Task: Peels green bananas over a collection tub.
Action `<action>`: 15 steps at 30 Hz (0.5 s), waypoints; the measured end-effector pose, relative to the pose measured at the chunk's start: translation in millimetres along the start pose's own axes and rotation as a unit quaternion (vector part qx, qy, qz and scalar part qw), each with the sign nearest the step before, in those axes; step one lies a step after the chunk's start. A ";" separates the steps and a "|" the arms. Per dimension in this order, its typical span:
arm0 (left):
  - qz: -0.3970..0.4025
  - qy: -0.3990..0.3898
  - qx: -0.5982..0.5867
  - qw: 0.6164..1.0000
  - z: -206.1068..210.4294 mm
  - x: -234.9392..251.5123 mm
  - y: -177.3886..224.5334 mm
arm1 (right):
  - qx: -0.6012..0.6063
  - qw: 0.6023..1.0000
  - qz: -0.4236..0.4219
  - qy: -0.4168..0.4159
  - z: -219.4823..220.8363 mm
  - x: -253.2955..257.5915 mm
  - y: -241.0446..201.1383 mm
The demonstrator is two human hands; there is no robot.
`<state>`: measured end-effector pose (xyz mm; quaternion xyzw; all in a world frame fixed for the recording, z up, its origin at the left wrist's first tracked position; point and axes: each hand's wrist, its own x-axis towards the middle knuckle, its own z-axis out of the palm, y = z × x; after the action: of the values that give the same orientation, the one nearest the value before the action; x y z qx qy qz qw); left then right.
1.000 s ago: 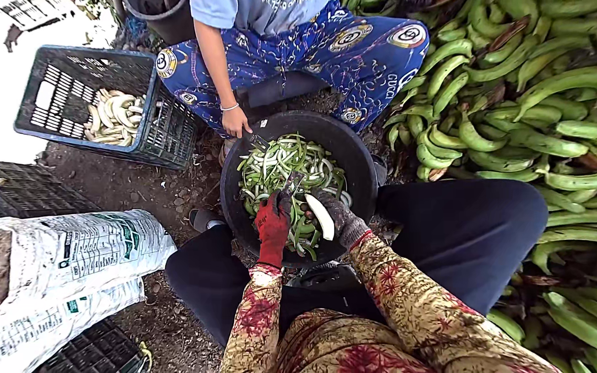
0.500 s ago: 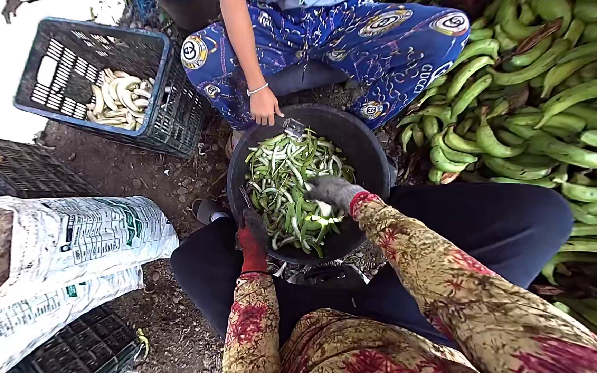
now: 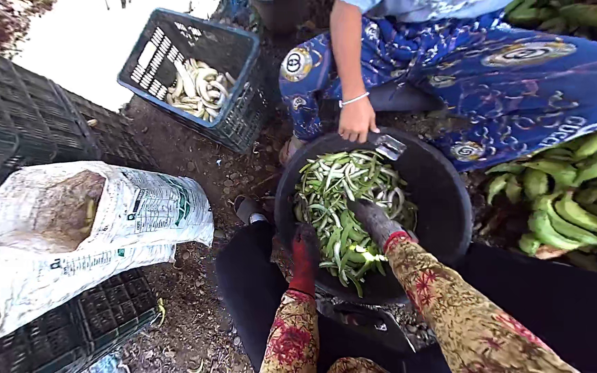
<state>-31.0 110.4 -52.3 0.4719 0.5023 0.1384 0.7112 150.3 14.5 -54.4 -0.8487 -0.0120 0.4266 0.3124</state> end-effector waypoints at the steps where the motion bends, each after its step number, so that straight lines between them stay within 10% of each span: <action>1: -0.011 -0.008 -0.017 1.000 2.5 3.9 -3.8 | -0.045 0.999 0.014 0.008 7.6 3.4 11.8; 15: -0.054 -0.091 -0.115 0.988 30.7 15.3 7.1 | -0.189 0.964 0.174 0.074 78.5 68.4 43.5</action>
<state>3.9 108.0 -53.9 0.3694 0.4413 0.1133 0.8099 125.6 39.9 -161.6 -0.9104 0.0785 0.4007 0.0669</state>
